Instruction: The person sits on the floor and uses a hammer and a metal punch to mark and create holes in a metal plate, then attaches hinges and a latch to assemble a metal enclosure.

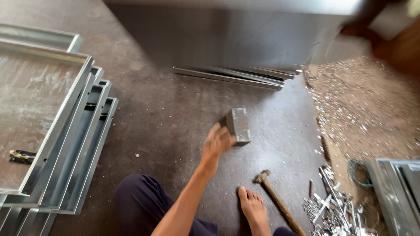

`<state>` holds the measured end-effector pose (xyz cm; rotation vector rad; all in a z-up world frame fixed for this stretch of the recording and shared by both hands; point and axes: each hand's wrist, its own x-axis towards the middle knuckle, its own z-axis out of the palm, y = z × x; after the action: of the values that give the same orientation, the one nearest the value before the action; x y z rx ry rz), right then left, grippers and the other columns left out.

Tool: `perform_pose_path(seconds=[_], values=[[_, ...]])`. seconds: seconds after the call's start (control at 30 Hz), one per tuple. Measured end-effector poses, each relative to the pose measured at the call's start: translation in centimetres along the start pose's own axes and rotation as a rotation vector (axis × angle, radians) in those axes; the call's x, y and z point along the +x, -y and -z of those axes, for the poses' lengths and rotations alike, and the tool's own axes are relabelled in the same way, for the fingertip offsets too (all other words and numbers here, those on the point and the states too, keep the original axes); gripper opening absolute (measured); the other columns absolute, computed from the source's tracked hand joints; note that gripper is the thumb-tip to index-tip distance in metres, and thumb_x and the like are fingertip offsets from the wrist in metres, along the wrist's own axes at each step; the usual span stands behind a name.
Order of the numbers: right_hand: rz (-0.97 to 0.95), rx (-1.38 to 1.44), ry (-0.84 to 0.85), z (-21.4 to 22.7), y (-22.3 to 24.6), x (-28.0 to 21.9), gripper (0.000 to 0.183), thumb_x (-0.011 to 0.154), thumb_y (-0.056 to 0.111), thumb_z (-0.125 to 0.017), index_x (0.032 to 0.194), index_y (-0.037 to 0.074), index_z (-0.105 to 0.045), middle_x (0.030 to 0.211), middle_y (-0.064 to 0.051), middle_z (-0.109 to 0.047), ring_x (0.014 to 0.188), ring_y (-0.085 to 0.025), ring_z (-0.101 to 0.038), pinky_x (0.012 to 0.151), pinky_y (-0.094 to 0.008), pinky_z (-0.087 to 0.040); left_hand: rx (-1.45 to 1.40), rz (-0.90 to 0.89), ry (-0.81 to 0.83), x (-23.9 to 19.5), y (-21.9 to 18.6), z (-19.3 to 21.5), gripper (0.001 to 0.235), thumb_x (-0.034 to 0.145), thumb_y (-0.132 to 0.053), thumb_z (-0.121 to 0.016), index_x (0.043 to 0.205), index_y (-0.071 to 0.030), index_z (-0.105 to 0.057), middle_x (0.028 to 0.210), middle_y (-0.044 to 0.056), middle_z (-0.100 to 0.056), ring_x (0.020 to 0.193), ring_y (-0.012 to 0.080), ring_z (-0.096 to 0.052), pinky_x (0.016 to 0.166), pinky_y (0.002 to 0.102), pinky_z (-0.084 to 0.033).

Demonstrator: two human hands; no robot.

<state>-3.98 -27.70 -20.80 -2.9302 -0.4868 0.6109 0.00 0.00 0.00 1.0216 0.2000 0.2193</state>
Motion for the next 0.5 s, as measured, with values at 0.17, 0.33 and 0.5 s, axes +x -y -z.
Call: perform_pose_path(seconds=[0.17, 0.33, 0.5], values=[[-0.235, 0.215, 0.008, 3.8, 2.3, -0.9, 0.069, 0.102, 0.065, -0.025, 0.146, 0.019, -0.051, 0.152, -0.010, -0.052, 0.143, -0.033, -0.045, 0.122, -0.048, -0.030, -0.363, -0.159, -0.029, -0.1, -0.1, -1.2, 0.065, 0.081, -0.014, -0.083, 0.133, -0.010, -0.044, 0.130, 0.011, -0.055, 0.122, 0.0256, -0.056, 0.107, 0.045, -0.046], [-0.416, 0.350, -0.029, 7.7, 5.4, -2.0, 0.063, 0.098, 0.060, -0.037, 0.135, 0.018, -0.066, 0.140, -0.015, -0.062, 0.135, -0.035, -0.054, 0.118, -0.047, -0.037, -0.497, -0.098, 0.025, -7.9, 3.6, -0.7, 0.010, 0.093, -0.004, -0.074, 0.102, -0.001, -0.075, 0.104, 0.010, -0.072, 0.103, 0.0252, -0.066, 0.095, 0.048, -0.058], [0.088, 0.211, 0.146, 18.2, 8.2, -5.0, 0.049, 0.093, 0.050, -0.056, 0.121, 0.012, -0.069, 0.123, -0.017, -0.068, 0.121, -0.035, -0.060, 0.107, -0.046, -0.043, -0.537, 0.065, 0.070, -6.1, -0.6, -5.0, 0.033, 0.092, -0.013, -0.054, 0.116, 0.006, -0.066, 0.122, 0.014, -0.068, 0.110, 0.0233, -0.067, 0.098, 0.045, -0.058]])
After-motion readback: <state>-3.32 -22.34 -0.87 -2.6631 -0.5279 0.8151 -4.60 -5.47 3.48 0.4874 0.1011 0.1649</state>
